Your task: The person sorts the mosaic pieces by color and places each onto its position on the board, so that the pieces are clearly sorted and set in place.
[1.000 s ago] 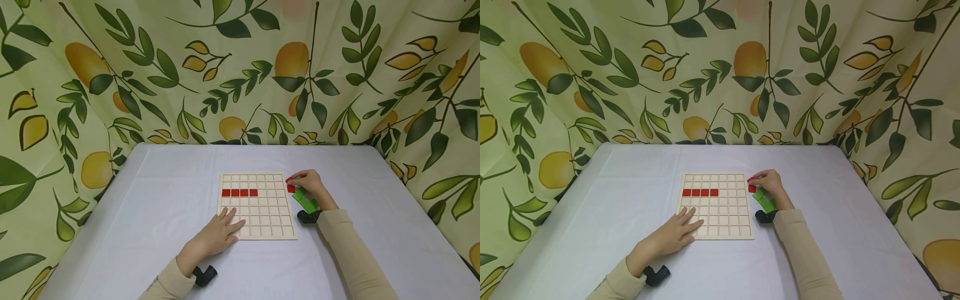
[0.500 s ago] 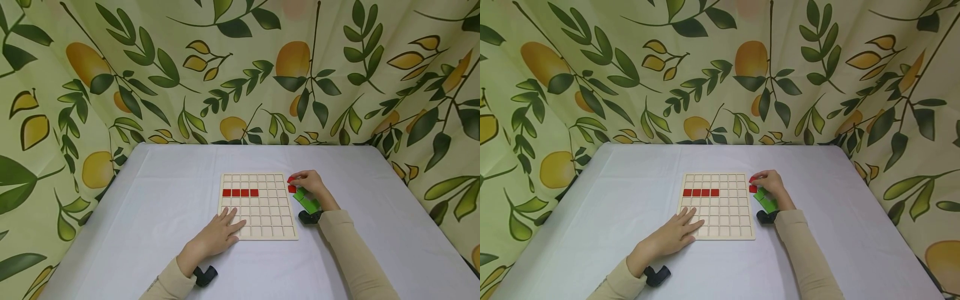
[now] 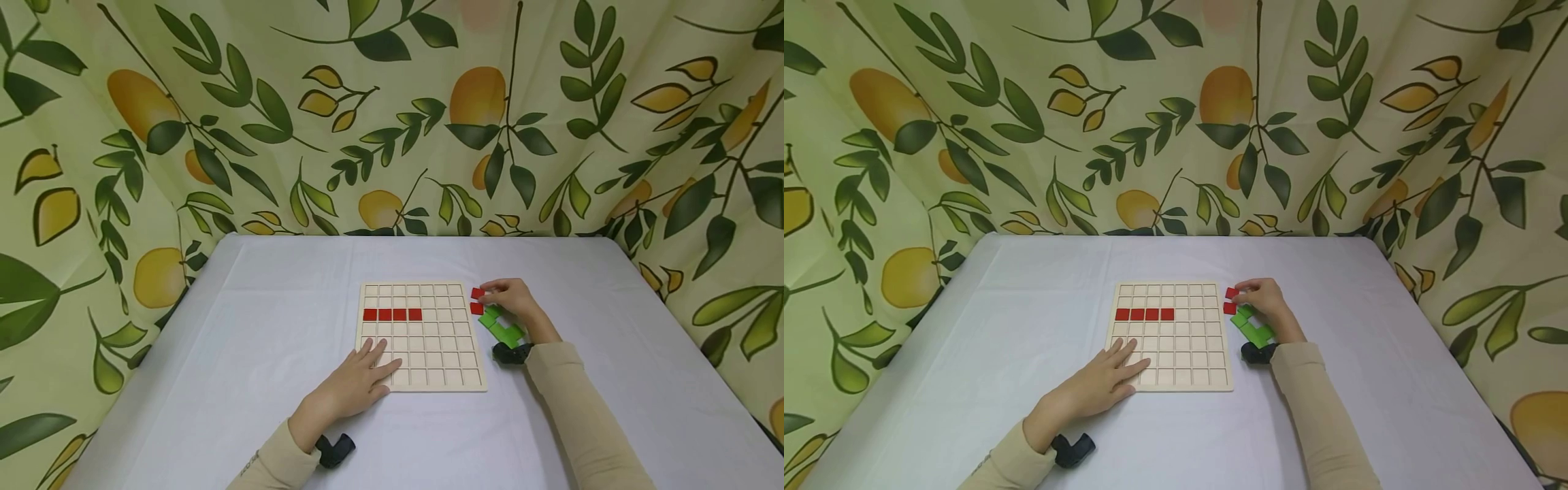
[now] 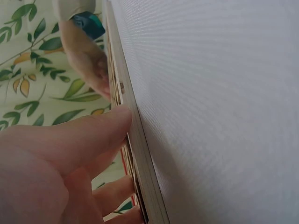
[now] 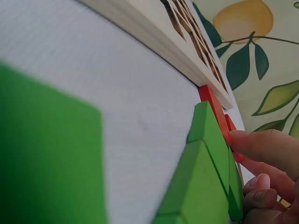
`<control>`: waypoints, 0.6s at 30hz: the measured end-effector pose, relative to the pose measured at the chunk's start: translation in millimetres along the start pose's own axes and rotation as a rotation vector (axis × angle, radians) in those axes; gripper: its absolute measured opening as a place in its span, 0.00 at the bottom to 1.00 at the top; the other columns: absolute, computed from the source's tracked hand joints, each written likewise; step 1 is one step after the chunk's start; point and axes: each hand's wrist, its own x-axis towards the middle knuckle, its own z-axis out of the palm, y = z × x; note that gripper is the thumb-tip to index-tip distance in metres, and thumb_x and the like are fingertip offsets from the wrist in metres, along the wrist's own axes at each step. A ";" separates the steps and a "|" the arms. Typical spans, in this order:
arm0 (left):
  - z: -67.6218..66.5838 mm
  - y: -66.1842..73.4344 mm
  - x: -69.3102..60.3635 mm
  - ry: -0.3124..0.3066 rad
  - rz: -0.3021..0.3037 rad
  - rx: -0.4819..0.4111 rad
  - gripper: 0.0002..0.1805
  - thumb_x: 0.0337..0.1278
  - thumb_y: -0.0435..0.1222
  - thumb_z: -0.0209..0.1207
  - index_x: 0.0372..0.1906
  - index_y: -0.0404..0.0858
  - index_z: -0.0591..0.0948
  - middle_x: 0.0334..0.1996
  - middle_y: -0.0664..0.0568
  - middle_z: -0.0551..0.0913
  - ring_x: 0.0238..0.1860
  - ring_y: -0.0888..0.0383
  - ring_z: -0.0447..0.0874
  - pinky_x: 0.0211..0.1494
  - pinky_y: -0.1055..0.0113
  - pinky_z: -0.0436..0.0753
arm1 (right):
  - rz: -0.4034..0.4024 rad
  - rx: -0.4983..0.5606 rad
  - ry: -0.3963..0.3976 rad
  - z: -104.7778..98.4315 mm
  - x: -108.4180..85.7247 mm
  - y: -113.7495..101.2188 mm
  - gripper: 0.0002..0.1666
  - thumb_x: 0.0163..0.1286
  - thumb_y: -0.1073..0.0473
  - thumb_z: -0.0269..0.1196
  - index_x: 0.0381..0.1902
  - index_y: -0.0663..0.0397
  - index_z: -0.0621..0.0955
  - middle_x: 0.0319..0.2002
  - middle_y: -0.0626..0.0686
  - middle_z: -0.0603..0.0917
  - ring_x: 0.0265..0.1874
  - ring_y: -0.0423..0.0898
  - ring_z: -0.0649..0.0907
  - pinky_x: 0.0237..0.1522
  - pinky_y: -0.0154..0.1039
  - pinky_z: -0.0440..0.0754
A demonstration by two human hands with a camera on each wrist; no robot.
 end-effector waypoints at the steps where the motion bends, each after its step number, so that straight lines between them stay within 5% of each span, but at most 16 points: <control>1: 0.3 -0.3 0.4 0.000 -0.001 0.003 0.26 0.68 0.44 0.53 0.70 0.50 0.69 0.76 0.41 0.57 0.77 0.38 0.50 0.75 0.41 0.60 | 0.007 0.004 0.004 -0.2 -0.5 -0.1 0.28 0.62 0.58 0.66 0.59 0.63 0.78 0.47 0.59 0.75 0.52 0.52 0.67 0.53 0.43 0.69; 8: 1.6 -0.9 0.5 -0.005 -0.004 0.005 0.26 0.69 0.44 0.52 0.70 0.50 0.68 0.76 0.41 0.57 0.78 0.38 0.50 0.76 0.42 0.59 | 0.005 -0.020 0.027 -0.8 -1.0 0.6 0.26 0.60 0.58 0.67 0.55 0.64 0.80 0.34 0.48 0.73 0.48 0.49 0.68 0.41 0.35 0.67; 18: 0.5 0.5 0.0 -0.004 -0.004 -0.003 0.26 0.69 0.43 0.52 0.70 0.49 0.69 0.76 0.40 0.57 0.78 0.38 0.49 0.76 0.42 0.59 | -0.012 -0.060 0.044 -1.1 0.8 1.9 0.24 0.59 0.58 0.67 0.52 0.65 0.81 0.25 0.46 0.69 0.40 0.47 0.69 0.32 0.33 0.67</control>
